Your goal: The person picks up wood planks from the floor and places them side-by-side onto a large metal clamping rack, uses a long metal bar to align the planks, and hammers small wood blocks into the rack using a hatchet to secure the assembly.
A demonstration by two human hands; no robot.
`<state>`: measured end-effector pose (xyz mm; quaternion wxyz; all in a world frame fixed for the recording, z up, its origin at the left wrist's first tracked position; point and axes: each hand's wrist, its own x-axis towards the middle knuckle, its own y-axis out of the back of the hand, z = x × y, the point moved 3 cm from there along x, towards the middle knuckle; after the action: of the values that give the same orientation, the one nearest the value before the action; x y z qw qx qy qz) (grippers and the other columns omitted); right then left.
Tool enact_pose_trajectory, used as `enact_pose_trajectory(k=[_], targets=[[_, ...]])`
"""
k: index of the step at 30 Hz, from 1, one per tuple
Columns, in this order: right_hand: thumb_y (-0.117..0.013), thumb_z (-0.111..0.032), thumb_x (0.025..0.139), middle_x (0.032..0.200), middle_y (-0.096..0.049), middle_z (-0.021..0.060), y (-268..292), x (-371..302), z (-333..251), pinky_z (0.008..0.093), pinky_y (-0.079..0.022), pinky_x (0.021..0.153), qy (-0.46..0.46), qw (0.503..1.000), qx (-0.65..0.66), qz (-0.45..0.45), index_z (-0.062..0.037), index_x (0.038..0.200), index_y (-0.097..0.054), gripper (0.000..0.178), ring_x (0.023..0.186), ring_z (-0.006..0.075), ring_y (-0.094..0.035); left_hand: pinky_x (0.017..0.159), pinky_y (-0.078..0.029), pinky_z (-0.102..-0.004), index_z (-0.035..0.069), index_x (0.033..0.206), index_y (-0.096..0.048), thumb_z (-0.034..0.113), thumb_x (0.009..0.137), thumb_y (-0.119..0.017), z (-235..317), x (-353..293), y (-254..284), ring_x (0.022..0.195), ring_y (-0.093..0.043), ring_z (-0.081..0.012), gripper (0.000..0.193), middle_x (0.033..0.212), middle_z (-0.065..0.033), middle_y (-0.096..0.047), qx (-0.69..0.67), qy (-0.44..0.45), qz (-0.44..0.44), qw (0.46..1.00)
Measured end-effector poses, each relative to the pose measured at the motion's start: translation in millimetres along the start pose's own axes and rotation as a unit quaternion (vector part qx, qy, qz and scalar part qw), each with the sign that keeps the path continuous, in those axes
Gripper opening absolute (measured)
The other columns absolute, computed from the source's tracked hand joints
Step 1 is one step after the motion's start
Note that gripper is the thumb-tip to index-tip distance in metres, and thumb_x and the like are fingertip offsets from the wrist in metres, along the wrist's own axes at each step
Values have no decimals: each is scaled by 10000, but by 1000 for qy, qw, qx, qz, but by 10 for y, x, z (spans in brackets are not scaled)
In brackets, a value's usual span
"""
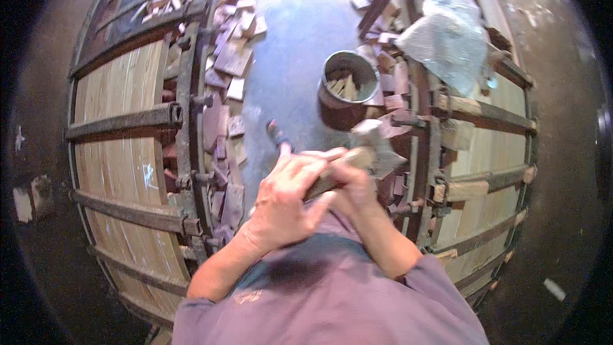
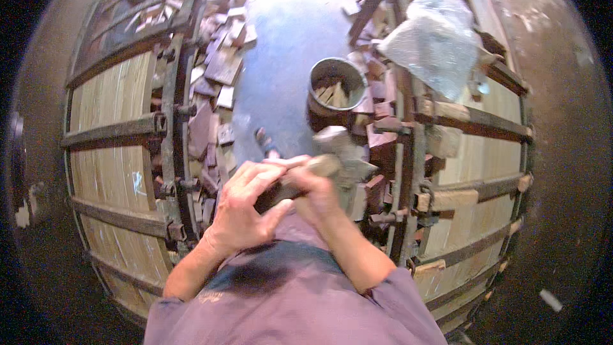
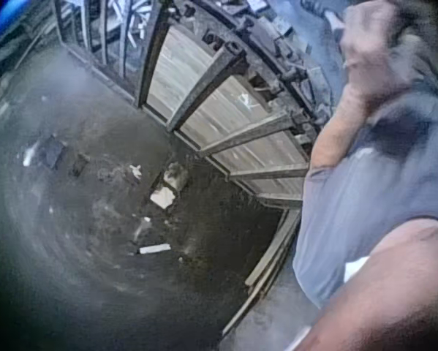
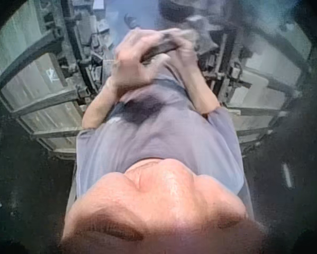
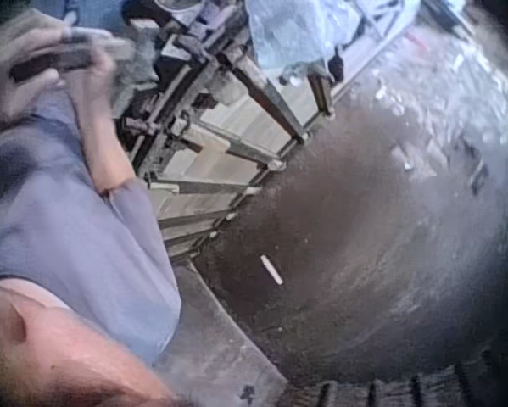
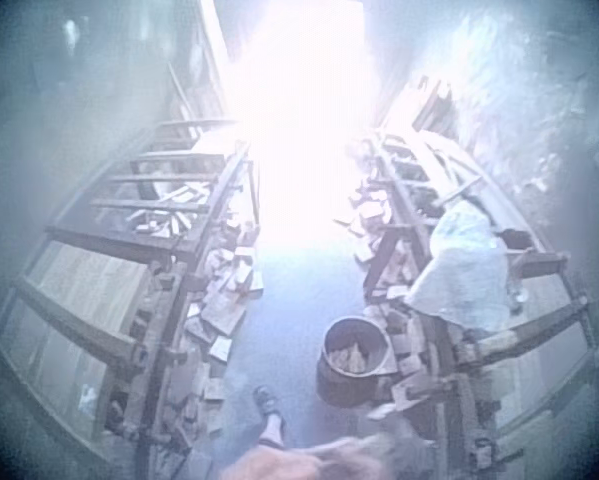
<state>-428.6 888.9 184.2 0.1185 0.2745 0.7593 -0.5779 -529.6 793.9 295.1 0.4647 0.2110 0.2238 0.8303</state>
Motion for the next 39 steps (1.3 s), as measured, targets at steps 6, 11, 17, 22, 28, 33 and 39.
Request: enact_pose_trajectory(k=[6,11,17,22,28,33,39], targets=[[-608,-157,914,743,-567,83,1297,390,-627,483,-521,757,26,944,54,325,-77,852,-544,120,731,282,-577,616,-540,-384,43,794,-671,141,860,-641,62,1275,413,693,-658,-252,122,811,-109,-668,-369,-353,-29,859],[-601,-223,926,712,-604,118,1678,485,-531,503,-531,723,23,866,110,488,-62,815,-561,200,679,323,-603,790,-535,-299,-38,1099,-651,90,897,-713,-1567,2373,-989,842,-637,-140,247,940,-60,-687,-316,101,-107,937],[-635,-171,887,693,-566,20,1869,1376,-474,427,-485,581,-149,906,18,397,-65,892,-578,120,600,209,-565,661,-442,-215,-15,1161,-635,288,917,-749,-3111,2001,-1960,753,-591,-108,405,899,-19,-653,-320,533,-287,729],[-719,-186,876,854,-681,53,1890,2864,-546,314,-516,709,-64,838,-523,143,-16,1047,-661,248,756,125,-628,621,-499,-256,31,905,-641,189,861,-740,-3780,1975,-2417,680,-605,-137,191,790,-36,-639,-315,629,-136,697],[-815,-226,783,986,-728,118,3804,4468,-1083,312,-565,692,-122,891,-348,265,19,1141,-670,457,815,183,-694,601,-548,-365,57,1062,-509,16,821,-610,-4964,2094,-2263,614,-602,-189,265,771,-86,-607,-441,633,123,624],[-847,-426,713,1288,-637,279,5655,5643,-1602,359,-452,1059,-240,639,-640,351,87,1266,-618,789,1253,331,-596,524,-533,-341,21,1000,-529,62,856,-595,-5605,1424,-2664,554,-583,-196,164,737,-92,-605,-355,666,113,646],[-851,-322,689,1241,-666,209,6486,6444,-1515,396,-480,989,-62,573,-721,386,88,1278,-536,784,1149,312,-637,588,-522,-317,-14,958,-560,80,827,-604,-5808,1297,-3146,579,-600,-191,168,758,-105,-631,-370,704,86,600]])
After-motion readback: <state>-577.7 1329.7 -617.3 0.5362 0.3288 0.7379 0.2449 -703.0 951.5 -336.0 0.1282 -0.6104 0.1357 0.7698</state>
